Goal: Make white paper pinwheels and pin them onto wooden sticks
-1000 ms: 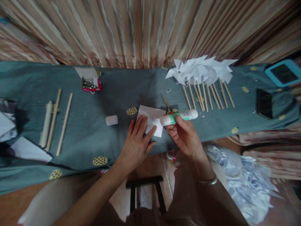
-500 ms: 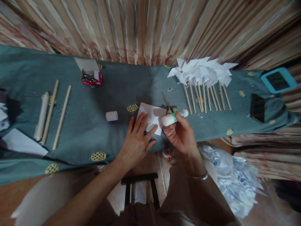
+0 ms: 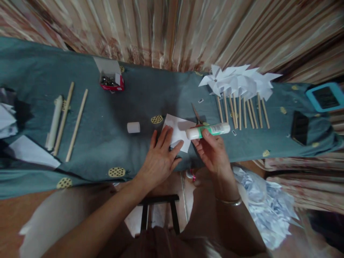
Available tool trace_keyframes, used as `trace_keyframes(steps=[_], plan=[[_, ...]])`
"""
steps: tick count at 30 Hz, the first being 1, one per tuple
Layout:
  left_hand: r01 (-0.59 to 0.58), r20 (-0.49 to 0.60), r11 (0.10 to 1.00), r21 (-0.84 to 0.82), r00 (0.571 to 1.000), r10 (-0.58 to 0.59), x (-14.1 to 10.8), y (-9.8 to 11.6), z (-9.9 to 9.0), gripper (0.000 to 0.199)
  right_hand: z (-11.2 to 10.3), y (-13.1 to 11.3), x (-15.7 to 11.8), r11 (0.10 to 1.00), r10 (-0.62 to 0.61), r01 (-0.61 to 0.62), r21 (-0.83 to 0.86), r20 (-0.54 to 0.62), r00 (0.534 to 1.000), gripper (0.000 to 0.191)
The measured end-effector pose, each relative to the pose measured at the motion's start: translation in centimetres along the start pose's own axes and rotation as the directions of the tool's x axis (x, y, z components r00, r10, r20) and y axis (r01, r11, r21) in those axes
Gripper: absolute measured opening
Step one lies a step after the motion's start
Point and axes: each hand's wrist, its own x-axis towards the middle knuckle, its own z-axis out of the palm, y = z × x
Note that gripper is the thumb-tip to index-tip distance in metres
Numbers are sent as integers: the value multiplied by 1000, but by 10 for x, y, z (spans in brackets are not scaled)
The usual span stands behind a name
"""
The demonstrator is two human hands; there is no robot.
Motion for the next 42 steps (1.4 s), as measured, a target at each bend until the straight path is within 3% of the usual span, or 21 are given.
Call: trace_keyframes(steps=[5,10,20,30,35,42], plan=[[9,0,1000,-12,1000,-9,0,0,0,48,3,1,-1,924,-200,173,-341,-45,979,14],[11,5,1000,-14,1000,-11,1,2,-2,49,5,5,-3,794,-245,192,-577,-14,969,18],[24,7,999,-25,1000,-24,1,2,0,50,6,8,3,744,-284,213,-634,-11,959,22],[23,7,1000,-11,1000,-23,2,3,-2,49,10,9,7,448,-397,228,-864,37,917,39],[25,6,1000,-6,1000,-25,2,2,0,49,13,8,9,318,-423,273,-908,122,898,44],[32,13,999,-29,999,-31,2,2,1,48,17,8,11,260,-407,281,-924,159,900,45]])
